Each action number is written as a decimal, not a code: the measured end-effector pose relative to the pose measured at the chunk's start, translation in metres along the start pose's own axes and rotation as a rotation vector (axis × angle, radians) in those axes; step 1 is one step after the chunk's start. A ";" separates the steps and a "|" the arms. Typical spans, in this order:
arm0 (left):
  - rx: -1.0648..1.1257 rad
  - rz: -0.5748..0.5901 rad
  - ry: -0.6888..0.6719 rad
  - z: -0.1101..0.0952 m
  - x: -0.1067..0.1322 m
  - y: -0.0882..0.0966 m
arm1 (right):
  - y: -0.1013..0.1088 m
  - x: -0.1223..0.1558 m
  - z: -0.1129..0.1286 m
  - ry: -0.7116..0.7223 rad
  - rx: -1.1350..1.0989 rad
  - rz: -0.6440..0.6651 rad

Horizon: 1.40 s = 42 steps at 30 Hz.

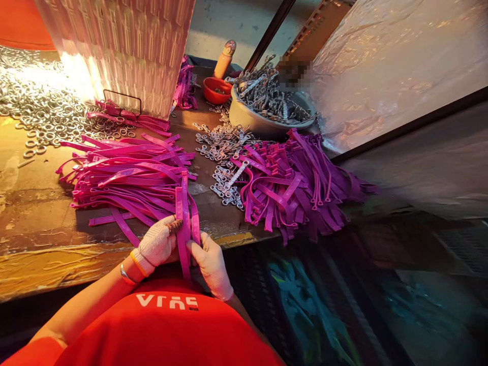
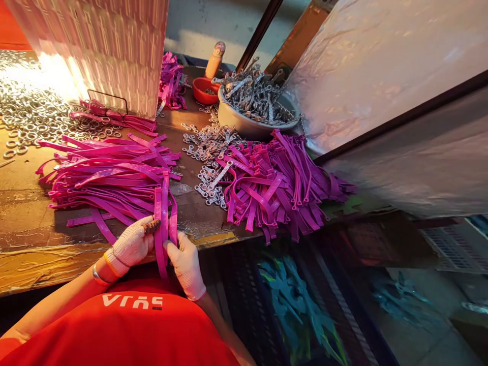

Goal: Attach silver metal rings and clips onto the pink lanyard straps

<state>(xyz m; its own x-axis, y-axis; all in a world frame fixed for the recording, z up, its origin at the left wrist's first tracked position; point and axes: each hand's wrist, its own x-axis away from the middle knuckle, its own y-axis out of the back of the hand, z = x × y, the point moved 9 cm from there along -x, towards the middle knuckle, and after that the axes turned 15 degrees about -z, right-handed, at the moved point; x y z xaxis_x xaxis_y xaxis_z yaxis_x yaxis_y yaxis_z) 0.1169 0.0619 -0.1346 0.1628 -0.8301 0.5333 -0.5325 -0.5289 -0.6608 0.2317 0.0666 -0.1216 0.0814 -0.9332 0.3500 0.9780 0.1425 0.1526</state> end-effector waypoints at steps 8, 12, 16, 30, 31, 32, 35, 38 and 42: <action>0.006 -0.054 -0.004 -0.006 0.000 0.000 | 0.004 -0.001 0.002 0.057 0.035 -0.031; 0.045 -0.095 0.047 -0.006 -0.001 0.006 | 0.008 -0.004 0.001 0.090 0.038 -0.043; 0.076 -0.074 0.132 -0.003 0.001 0.005 | 0.013 -0.007 -0.002 0.107 0.016 -0.055; 0.051 -0.049 0.119 -0.003 0.001 0.006 | 0.013 -0.007 -0.005 0.082 -0.053 -0.040; 0.051 -0.044 0.123 -0.003 0.001 0.007 | 0.014 -0.007 -0.004 0.081 -0.054 -0.044; 0.051 -0.038 0.130 -0.002 0.001 0.007 | 0.014 -0.007 -0.003 0.080 -0.052 -0.049; 0.051 -0.028 0.140 0.000 0.000 0.007 | 0.014 -0.006 -0.002 0.077 -0.047 -0.049; 0.047 -0.054 0.125 0.000 -0.002 0.009 | 0.013 -0.005 -0.002 0.067 -0.049 -0.040; 0.037 -0.077 0.116 0.003 -0.007 0.013 | 0.012 -0.002 -0.004 0.041 -0.079 -0.012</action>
<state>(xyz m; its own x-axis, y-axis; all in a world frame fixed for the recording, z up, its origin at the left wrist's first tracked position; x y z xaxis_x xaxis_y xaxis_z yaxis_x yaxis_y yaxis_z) 0.1112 0.0600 -0.1483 0.1034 -0.7620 0.6392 -0.4908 -0.5981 -0.6335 0.2439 0.0691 -0.1245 0.0758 -0.9477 0.3102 0.9909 0.1064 0.0830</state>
